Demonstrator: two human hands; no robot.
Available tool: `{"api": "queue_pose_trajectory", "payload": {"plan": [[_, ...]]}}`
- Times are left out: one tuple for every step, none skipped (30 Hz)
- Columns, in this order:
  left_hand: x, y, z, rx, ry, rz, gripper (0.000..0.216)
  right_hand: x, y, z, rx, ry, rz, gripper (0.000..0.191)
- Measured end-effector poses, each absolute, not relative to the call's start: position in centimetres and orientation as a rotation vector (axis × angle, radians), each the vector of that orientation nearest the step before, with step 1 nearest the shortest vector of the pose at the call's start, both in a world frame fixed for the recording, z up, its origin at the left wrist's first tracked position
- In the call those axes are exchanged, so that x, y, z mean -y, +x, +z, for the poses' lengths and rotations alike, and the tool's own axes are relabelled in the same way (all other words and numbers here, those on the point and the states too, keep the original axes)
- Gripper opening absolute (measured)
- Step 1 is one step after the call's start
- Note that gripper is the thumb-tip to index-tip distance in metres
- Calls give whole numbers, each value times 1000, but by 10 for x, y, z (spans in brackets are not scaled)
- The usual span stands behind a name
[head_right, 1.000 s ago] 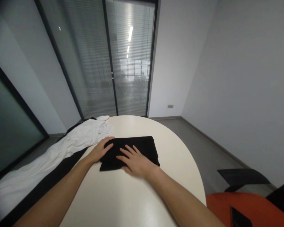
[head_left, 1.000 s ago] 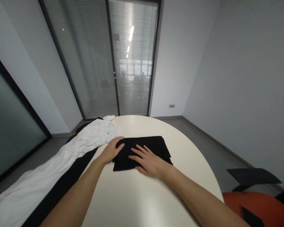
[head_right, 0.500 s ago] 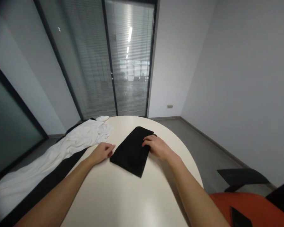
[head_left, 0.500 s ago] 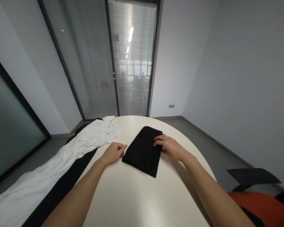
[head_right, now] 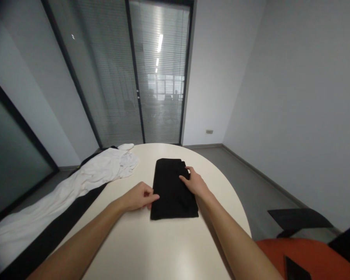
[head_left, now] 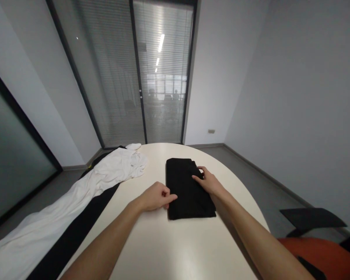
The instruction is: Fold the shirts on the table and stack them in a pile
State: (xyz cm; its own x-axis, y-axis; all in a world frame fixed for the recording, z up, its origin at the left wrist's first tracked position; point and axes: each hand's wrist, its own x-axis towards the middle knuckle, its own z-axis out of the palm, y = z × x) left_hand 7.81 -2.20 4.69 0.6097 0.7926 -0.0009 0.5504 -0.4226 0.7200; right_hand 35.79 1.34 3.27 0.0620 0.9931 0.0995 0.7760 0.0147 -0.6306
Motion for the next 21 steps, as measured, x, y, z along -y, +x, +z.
{"api": "queue_pose_trajectory", "payload": {"plan": [[19,77,44,-1148,2186,564,51,-14,356,31,1756,-1797,520,52],[15,75,39,-1246,2241,691,48,-14,355,30,1743,-1789,532,51],[11,72,34,-1332,2305,820,44,-15,354,29,1723,-1785,563,51],[7,70,27,-1366,2369,920,39,-16,353,28,1699,-1779,609,52],[2,67,20,-1377,2430,947,39,-17,354,27,1673,-1773,663,53],[-1,65,13,-1422,2457,935,42,-19,355,26,1650,-1765,712,53],[-4,64,7,-1474,2462,910,45,-22,357,26,1638,-1756,746,53],[-7,62,2,-1513,2472,867,48,-26,360,26,1637,-1754,754,53],[-9,61,-3,-1547,2477,824,49,-32,364,28,1648,-1762,739,53],[-10,60,-6,-1568,2486,787,50,-38,369,29,1672,-1775,704,53],[-11,60,-8,-1580,2499,761,50,-46,376,31,1698,-1797,649,53],[-12,59,-10,-1587,2511,747,50,-54,382,33,1718,-1822,602,53],[-12,59,-11,-1591,2521,741,49,-63,390,35,1734,-1838,580,52],[-13,58,-12,-1597,2527,743,49,-72,398,37,1731,-1853,569,51],[-13,58,-12,-1602,2530,750,48,-82,406,39,1729,-1864,557,50],[-14,58,-13,-1603,2532,760,47,-91,414,40,1728,-1880,540,50],[-14,58,-13,-1601,2533,775,46,-100,422,41,1725,-1903,521,51],[-15,58,-13,-1598,2534,793,45,-108,430,42,1718,-1932,501,52],[-15,58,-14,-1595,2532,816,43,-116,439,43,1711,-1960,481,53],[-16,58,-14,-1590,2530,839,42,-123,447,43,1710,-1979,461,53],[-16,58,-15,-1584,2529,859,41,-130,455,43,1712,-1998,444,52]]}}
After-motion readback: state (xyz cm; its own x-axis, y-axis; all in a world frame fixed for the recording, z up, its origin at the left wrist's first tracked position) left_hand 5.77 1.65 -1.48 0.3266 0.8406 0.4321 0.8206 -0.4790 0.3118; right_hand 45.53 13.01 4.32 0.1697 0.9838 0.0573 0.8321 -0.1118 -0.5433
